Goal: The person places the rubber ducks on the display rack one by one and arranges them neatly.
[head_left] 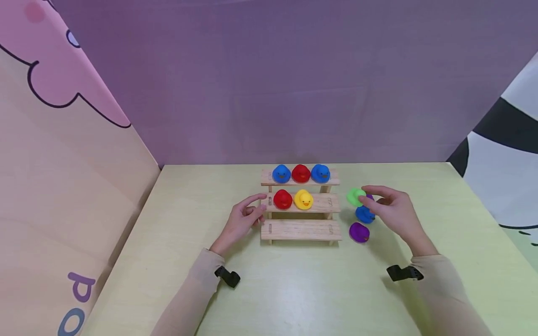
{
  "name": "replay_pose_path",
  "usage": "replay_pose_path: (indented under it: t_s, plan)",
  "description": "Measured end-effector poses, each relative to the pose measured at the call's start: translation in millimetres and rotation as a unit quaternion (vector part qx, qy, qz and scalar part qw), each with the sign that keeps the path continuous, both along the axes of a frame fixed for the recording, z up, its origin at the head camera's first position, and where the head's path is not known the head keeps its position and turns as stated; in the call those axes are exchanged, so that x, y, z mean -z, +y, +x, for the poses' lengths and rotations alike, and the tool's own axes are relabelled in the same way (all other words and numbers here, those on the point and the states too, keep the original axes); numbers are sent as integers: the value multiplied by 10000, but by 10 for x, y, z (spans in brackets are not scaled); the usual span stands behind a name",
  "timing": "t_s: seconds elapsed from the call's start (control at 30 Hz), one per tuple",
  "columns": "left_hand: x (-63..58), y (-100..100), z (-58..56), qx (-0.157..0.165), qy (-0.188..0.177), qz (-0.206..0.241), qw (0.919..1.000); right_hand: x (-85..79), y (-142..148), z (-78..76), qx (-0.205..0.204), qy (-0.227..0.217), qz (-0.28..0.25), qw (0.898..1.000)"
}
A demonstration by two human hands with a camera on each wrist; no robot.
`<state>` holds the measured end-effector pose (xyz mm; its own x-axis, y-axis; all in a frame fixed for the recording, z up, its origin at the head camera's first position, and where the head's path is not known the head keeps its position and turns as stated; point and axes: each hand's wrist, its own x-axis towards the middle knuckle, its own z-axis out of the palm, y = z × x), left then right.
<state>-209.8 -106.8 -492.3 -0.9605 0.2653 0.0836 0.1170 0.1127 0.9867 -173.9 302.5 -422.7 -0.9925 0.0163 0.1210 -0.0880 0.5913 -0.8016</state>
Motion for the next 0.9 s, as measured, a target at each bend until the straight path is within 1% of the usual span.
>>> replay_pose_path:
  t_s: [0.07, 0.37, 0.6, 0.9]
  plan:
    - [4, -1, 0, 5, -6, -4, 10000, -2, -39, 1, -61, -22, -30, 10000]
    - [-9, -2, 22, 21, -2, -54, 10000, -24, -166, 3, -204, 44, 166, 9996]
    - [-2, -19, 27, -4, -38, -106, 9999, -55, -275, 4, -310, 22, 60, 9995]
    - [6, -21, 13, 16, 5, -80, 10000, -53, -465, -35, -598, 141, -114, 9980]
